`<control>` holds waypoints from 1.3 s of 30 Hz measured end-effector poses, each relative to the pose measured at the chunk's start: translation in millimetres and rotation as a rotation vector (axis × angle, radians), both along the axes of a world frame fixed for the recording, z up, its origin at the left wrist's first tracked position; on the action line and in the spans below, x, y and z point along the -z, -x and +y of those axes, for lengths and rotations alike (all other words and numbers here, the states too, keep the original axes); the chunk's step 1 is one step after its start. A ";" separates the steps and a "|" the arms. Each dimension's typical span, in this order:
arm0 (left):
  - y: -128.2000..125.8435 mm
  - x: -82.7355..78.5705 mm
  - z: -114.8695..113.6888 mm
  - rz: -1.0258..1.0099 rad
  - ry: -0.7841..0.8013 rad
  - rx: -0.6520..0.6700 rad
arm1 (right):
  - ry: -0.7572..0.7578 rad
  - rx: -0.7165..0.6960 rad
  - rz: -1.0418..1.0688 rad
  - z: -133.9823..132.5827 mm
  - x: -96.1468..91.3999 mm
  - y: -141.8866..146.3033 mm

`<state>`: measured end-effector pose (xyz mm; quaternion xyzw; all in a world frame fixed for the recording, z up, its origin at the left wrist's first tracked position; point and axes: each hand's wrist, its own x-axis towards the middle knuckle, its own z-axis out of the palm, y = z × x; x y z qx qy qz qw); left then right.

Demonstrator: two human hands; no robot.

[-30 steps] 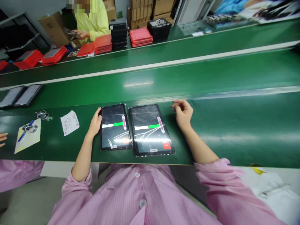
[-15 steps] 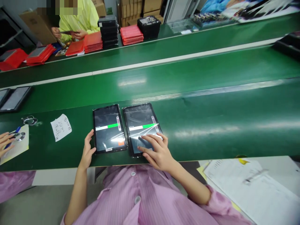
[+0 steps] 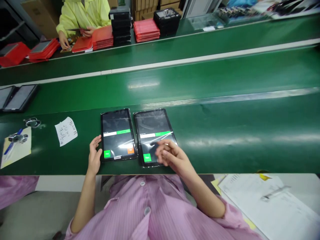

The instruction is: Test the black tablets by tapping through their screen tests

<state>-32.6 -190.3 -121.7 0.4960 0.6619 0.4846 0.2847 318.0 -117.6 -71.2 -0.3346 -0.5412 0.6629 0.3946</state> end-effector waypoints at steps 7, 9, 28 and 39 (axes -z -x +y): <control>-0.2 -3.2 -0.4 0.129 0.049 0.076 | -0.366 -0.116 -0.096 -6.8 -1.4 -7.4; 4.4 -2.2 -3.7 0.218 0.074 0.129 | -0.779 -0.056 -0.429 -12.2 -2.0 -2.4; -59.8 -75.9 195.4 1.085 0.193 0.669 | -0.002 0.337 -0.395 154.5 40.2 -29.7; -64.3 -83.0 194.2 0.923 0.264 0.705 | 0.241 0.374 -0.503 157.2 38.2 -42.9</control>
